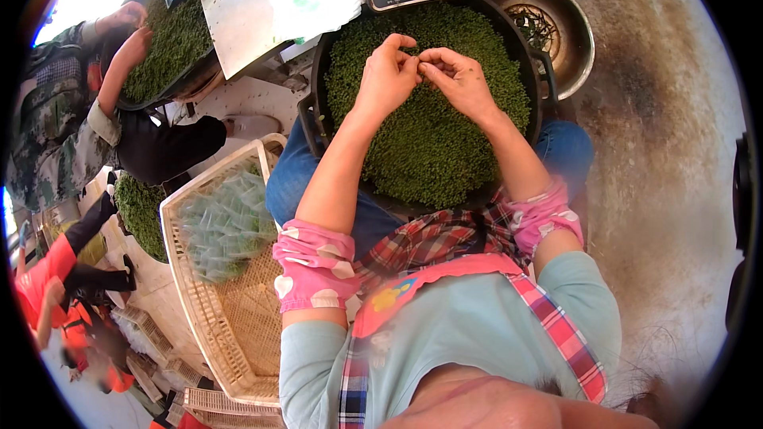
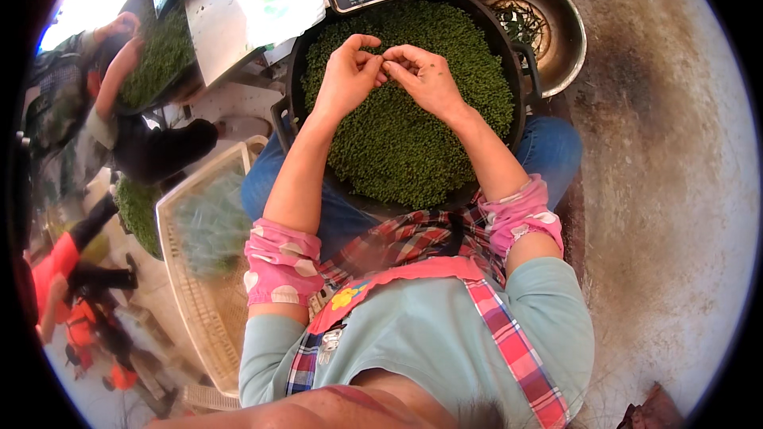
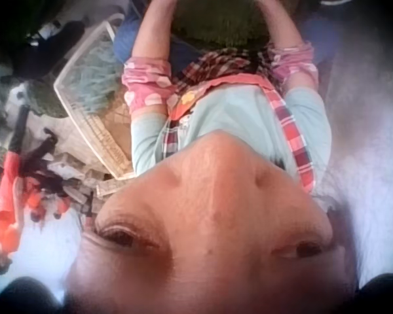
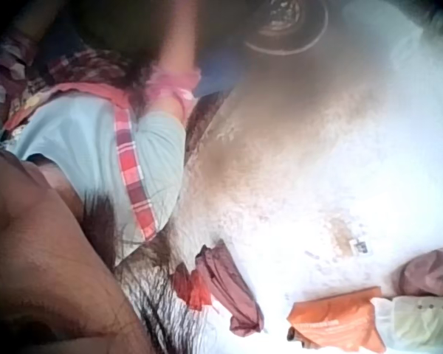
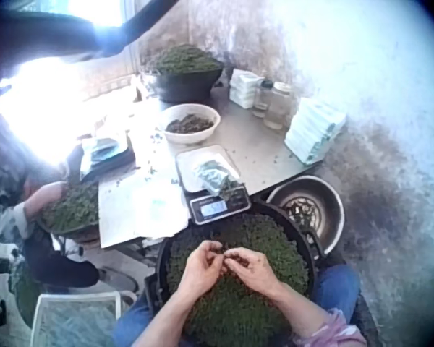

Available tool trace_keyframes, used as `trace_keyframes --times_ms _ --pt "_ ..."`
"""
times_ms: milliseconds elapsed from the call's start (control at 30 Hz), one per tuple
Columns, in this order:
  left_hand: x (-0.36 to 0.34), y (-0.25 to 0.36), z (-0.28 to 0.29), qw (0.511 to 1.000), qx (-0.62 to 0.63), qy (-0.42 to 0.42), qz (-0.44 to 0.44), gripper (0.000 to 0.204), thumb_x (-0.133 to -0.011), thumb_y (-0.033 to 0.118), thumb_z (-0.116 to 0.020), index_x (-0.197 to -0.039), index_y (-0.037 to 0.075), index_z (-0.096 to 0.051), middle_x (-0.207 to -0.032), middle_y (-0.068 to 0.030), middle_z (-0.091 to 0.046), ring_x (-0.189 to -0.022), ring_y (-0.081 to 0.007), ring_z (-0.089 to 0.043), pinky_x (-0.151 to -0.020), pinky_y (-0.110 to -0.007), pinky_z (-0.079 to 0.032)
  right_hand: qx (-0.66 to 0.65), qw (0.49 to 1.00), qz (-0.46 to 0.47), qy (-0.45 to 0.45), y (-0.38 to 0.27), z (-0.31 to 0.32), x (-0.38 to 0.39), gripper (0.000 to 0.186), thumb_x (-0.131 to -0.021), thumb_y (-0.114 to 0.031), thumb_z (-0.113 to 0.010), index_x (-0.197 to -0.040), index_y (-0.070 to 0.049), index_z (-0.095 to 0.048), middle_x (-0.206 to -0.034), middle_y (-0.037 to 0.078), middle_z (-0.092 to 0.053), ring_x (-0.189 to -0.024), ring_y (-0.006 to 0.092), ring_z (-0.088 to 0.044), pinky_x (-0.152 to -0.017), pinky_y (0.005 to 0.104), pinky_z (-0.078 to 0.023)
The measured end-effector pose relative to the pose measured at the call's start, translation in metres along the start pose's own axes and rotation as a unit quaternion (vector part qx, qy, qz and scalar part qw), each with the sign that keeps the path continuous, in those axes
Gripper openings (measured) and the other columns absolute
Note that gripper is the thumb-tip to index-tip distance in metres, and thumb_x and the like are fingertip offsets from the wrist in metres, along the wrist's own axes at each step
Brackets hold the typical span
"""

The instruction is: The person scoops green leafy vegetables from a large bowl into small plastic bags, weighs each bag on a digital scale, and places the finished packages into a basket. The process is repeated continuously throughout the clip.

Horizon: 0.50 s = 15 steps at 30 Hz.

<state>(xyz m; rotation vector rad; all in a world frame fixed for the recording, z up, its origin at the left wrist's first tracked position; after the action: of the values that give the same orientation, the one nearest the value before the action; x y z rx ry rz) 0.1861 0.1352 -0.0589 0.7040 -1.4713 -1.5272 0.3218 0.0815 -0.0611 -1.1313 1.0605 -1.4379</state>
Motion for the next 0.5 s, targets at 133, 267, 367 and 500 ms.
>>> trace_keyframes --times_ms 133,267,367,500 --pt "0.008 0.002 -0.006 0.981 -0.180 -0.003 -0.077 0.025 -0.088 0.001 -0.056 -0.112 -0.001 -0.057 -0.079 -0.0169 -0.068 -0.074 -0.0280 -0.069 -0.066 -0.038 -0.054 0.104 0.994 -0.001 -0.031 -0.001 0.001 0.001 0.013 -0.088 -0.009 -0.067 -0.097 -0.001 -0.067 -0.080 0.001 -0.066 -0.069 0.0062 -0.059 -0.064 0.0240 -0.050" --pt "0.011 0.001 -0.013 0.963 -0.256 -0.011 -0.082 0.021 -0.085 0.002 -0.055 -0.105 0.002 -0.061 -0.082 -0.0228 -0.067 -0.081 -0.0417 -0.065 -0.072 -0.049 -0.052 0.110 0.993 -0.021 -0.042 0.017 -0.002 0.001 0.012 -0.084 -0.009 -0.067 -0.094 -0.001 -0.067 -0.077 0.000 -0.065 -0.068 0.0065 -0.058 -0.064 0.0250 -0.050" --pt "0.012 -0.001 -0.014 0.959 -0.273 -0.008 -0.075 0.020 -0.084 0.002 -0.057 -0.104 0.001 -0.061 -0.082 -0.0232 -0.067 -0.081 -0.0424 -0.065 -0.072 -0.050 -0.051 0.096 0.993 -0.037 -0.050 0.024 -0.003 0.001 0.012 -0.085 -0.009 -0.067 -0.093 0.000 -0.067 -0.076 0.000 -0.065 -0.068 0.0067 -0.058 -0.065 0.0249 -0.050" --pt "0.012 -0.002 -0.012 0.959 -0.271 0.009 -0.077 0.020 -0.083 0.002 -0.057 -0.102 0.001 -0.062 -0.082 -0.0228 -0.067 -0.081 -0.0419 -0.065 -0.073 -0.049 -0.052 0.090 0.993 -0.037 -0.066 0.018 -0.004 0.001 0.011 -0.086 -0.009 -0.067 -0.093 0.000 -0.066 -0.075 0.000 -0.064 -0.069 0.0066 -0.058 -0.066 0.0244 -0.049"
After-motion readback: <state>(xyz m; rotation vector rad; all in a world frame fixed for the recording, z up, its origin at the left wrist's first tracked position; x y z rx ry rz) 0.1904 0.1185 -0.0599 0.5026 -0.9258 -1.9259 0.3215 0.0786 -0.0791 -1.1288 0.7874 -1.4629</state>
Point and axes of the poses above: each hand's wrist, its own x-axis away from the middle knuckle, its own z-axis out of the back of the hand, y = z × x, the point moved 5 cm from there along -x, towards the middle knuckle
